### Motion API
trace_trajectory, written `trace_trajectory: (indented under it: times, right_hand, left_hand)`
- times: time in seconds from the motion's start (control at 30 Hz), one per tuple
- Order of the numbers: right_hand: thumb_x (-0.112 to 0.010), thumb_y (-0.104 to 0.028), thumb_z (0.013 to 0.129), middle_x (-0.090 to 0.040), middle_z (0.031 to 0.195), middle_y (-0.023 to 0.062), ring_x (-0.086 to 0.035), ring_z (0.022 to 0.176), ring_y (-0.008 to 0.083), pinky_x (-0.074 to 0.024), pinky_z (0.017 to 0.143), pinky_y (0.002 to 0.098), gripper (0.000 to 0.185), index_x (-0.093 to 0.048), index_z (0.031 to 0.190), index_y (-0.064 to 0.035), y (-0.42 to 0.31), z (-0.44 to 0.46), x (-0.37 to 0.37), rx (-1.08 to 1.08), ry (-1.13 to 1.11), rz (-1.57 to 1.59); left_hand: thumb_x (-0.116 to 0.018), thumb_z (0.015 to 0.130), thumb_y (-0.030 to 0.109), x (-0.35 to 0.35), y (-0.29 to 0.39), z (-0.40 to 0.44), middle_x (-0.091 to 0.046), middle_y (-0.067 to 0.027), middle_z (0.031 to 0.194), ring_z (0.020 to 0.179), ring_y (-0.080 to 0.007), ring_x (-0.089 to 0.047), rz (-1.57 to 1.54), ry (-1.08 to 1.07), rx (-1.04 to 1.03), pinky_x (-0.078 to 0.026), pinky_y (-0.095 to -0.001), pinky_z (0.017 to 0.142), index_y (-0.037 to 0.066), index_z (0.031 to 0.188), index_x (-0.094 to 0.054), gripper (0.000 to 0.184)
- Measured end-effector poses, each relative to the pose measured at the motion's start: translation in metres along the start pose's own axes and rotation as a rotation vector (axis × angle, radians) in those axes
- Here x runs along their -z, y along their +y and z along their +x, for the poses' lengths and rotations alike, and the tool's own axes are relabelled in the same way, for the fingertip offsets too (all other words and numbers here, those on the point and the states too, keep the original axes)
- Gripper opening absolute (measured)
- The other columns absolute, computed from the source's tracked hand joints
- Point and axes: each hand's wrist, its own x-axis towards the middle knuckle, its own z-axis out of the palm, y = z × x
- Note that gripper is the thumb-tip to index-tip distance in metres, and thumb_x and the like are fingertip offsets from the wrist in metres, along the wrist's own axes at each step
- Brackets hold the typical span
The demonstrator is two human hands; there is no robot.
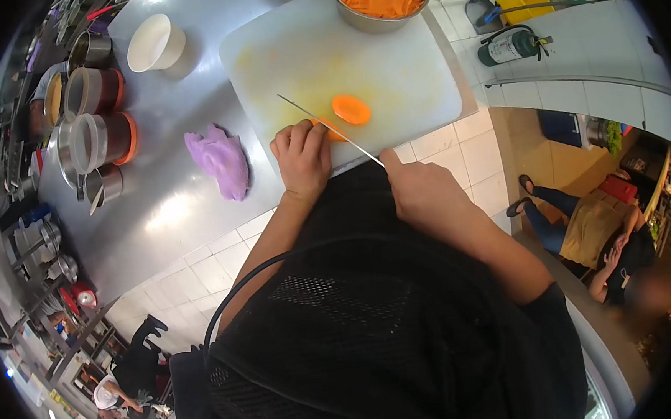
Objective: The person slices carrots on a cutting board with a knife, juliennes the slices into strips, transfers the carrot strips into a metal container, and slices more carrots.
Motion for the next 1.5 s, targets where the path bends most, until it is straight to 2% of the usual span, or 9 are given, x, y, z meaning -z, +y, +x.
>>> trace_trajectory:
  times: [0.33,0.73,0.8,0.83,0.87,0.93,1.17,1.33,1.5]
  right_hand:
    - [-0.055,0.002,0.088,-0.067,0.075,0.026,-0.069,0.074,0.0477,-0.055,0.067,0.0581,0.022,-0.048,0.109,0.0032,-0.009,-0.002,0.016,-0.095,-0.108,0.033]
    - [-0.052,-0.004,0.097,-0.068,0.082,0.0295,-0.068,0.078,0.05,-0.054,0.072,0.0599,0.022,-0.051,0.116,0.0043,0.043,0.074,-0.068,-0.047,0.124,0.138]
    - [-0.056,-0.009,0.1,-0.069,0.086,0.0311,-0.069,0.08,0.0503,-0.0531,0.073,0.0599,0.021,-0.054,0.117,0.0029,0.071,0.083,-0.064,0.065,0.168,0.392]
    - [-0.06,-0.012,0.1,-0.069,0.088,0.0317,-0.069,0.082,0.0492,-0.0523,0.074,0.0593,0.021,-0.055,0.115,0.0018,0.039,0.078,-0.011,-0.304,-0.19,0.611]
    - [-0.06,-0.012,0.1,-0.069,0.088,0.0317,-0.069,0.082,0.0492,-0.0523,0.074,0.0593,0.021,-0.055,0.115,0.0018,0.046,0.079,-0.021,-0.294,-0.173,0.617]
    - [-0.057,-0.009,0.099,-0.069,0.085,0.0294,-0.069,0.079,0.0481,-0.0536,0.071,0.0573,0.024,-0.055,0.119,0.0038,0.055,0.078,-0.045,0.136,0.213,0.291]
    - [-0.055,-0.003,0.09,-0.068,0.077,0.0255,-0.069,0.073,0.0462,-0.0566,0.067,0.0548,0.031,-0.052,0.119,0.0075,-0.001,0.017,-0.009,0.039,0.104,0.069]
    - [-0.055,-0.001,0.088,-0.068,0.074,0.0243,-0.071,0.07,0.0421,-0.0566,0.063,0.0545,0.024,-0.051,0.111,0.0039,-0.011,-0.008,0.007,-0.004,-0.017,-0.012]
    - [-0.054,-0.001,0.09,-0.068,0.076,0.027,-0.07,0.075,0.0474,-0.0561,0.069,0.0584,0.022,-0.051,0.111,0.0048,-0.011,0.013,-0.007,-0.031,0.008,0.076]
  left_hand:
    - [-0.08,0.081,0.007,-0.002,-0.002,-0.001,-0.066,-0.0041,0.113,0.106,-0.0301,-0.057,-0.024,-0.012,0.025,-0.044,-0.0438,0.092,0.012,0.112,-0.071,0.033]
    - [-0.078,0.083,0.005,0.002,-0.003,0.003,-0.066,-0.0042,0.112,0.105,-0.0303,-0.058,-0.075,-0.003,0.03,-0.046,-0.0428,0.092,0.012,0.107,-0.071,0.027]
    - [-0.078,0.083,0.007,-0.001,-0.002,0.003,-0.066,-0.0025,0.113,0.104,-0.0284,-0.059,-0.085,0.016,0.008,-0.046,-0.0425,0.091,0.013,0.107,-0.071,0.026]
    - [-0.078,0.084,0.007,-0.001,-0.003,0.001,-0.066,-0.0031,0.113,0.104,-0.0289,-0.059,-0.089,0.016,0.017,-0.046,-0.0426,0.091,0.012,0.107,-0.071,0.025]
    - [-0.077,0.085,0.007,-0.001,-0.006,0.001,-0.066,-0.0036,0.112,0.103,-0.0294,-0.059,-0.092,0.012,0.021,-0.046,-0.0427,0.091,0.012,0.107,-0.071,0.024]
    - [-0.077,0.085,0.005,0.0,-0.006,0.004,-0.066,-0.0056,0.112,0.105,-0.0314,-0.058,-0.093,0.009,0.013,-0.046,-0.0433,0.093,0.011,0.107,-0.071,0.023]
    - [-0.077,0.085,0.005,0.0,-0.003,0.001,-0.067,-0.0062,0.112,0.103,-0.0309,-0.058,-0.058,-0.008,0.002,-0.045,-0.0431,0.091,0.009,0.109,-0.069,0.025]
    - [-0.078,0.085,0.005,-0.001,-0.002,0.002,-0.067,-0.006,0.111,0.102,-0.0304,-0.058,-0.058,0.006,0.0,-0.045,-0.043,0.091,0.009,0.11,-0.068,0.027]
    - [-0.078,0.084,0.005,0.0,-0.002,0.001,-0.067,-0.0049,0.111,0.103,-0.0298,-0.059,-0.06,0.008,0.013,-0.046,-0.0428,0.091,0.01,0.109,-0.069,0.027]
